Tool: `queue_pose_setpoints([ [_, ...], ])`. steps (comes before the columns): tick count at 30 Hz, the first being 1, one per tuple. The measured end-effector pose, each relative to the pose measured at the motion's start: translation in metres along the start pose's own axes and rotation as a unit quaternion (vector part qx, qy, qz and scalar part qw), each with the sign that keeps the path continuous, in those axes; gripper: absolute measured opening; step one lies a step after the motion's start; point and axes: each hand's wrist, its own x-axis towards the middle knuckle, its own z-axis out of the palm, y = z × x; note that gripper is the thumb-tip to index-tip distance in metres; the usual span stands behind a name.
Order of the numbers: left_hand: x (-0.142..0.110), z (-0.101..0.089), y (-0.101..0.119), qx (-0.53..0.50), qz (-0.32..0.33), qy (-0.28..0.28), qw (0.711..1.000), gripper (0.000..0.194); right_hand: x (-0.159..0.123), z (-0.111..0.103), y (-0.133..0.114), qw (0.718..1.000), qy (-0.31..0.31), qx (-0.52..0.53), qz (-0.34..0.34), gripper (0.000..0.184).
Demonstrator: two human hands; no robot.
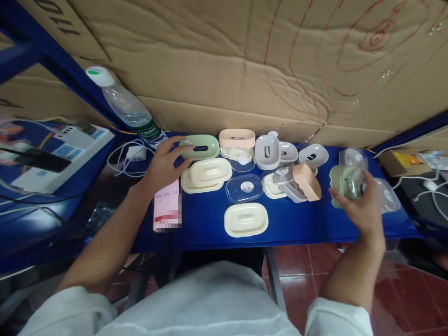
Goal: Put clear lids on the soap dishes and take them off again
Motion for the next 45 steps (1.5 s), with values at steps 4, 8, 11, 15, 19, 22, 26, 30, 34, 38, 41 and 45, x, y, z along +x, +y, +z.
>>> queue_pose_setpoints([
  [4, 0.003, -0.009, 0.016, -0.227, -0.036, -0.039, 0.973, 0.057, 0.006, 0.022, -0.137, 0.962, -0.061, 0.148, -0.222, 0.104],
  [8, 0.002, -0.004, 0.023, -0.474, -0.074, -0.153, 0.864, 0.086, 0.004, 0.08, -0.271, 0.864, -0.226, 0.17, -0.418, 0.098],
  [11, 0.003, 0.005, 0.022, -0.521, -0.094, -0.086, 0.844, 0.104, 0.003, 0.113, -0.329, 0.831, -0.268, 0.137, -0.467, 0.098],
  [15, 0.006, 0.009, 0.011, -0.513, -0.148, 0.002, 0.845, 0.103, 0.015, 0.129, -0.347, 0.793, -0.288, 0.212, -0.494, 0.106],
  [19, 0.006, 0.011, 0.002, -0.517, -0.185, -0.002, 0.836, 0.111, 0.045, 0.128, -0.324, 0.844, -0.288, 0.152, -0.427, 0.102],
  [22, 0.003, 0.017, 0.003, -0.509, -0.205, -0.006, 0.836, 0.113, 0.068, 0.126, -0.299, 0.904, -0.283, 0.047, -0.317, 0.104],
  [26, 0.0, 0.025, 0.004, -0.506, -0.221, -0.004, 0.834, 0.11, 0.084, 0.124, -0.283, 0.92, -0.282, -0.014, -0.271, 0.099],
  [30, 0.0, 0.031, 0.003, -0.496, -0.223, 0.022, 0.839, 0.107, 0.065, 0.124, -0.301, 0.887, -0.237, 0.099, -0.384, 0.071],
  [34, -0.001, 0.034, 0.0, -0.464, -0.201, 0.043, 0.862, 0.098, 0.03, 0.133, -0.33, 0.798, -0.303, 0.18, -0.489, 0.063],
  [38, 0.0, 0.032, -0.003, -0.443, -0.199, 0.043, 0.873, 0.1, 0.027, 0.138, -0.337, 0.783, -0.322, 0.219, -0.485, 0.045],
  [41, 0.003, 0.03, -0.004, -0.419, -0.191, 0.04, 0.887, 0.092, 0.041, 0.133, -0.328, 0.815, -0.286, 0.223, -0.452, 0.044],
  [45, 0.005, 0.023, -0.006, -0.229, -0.145, 0.094, 0.958, 0.063, 0.057, 0.132, -0.315, 0.864, -0.179, 0.181, -0.435, 0.043],
])
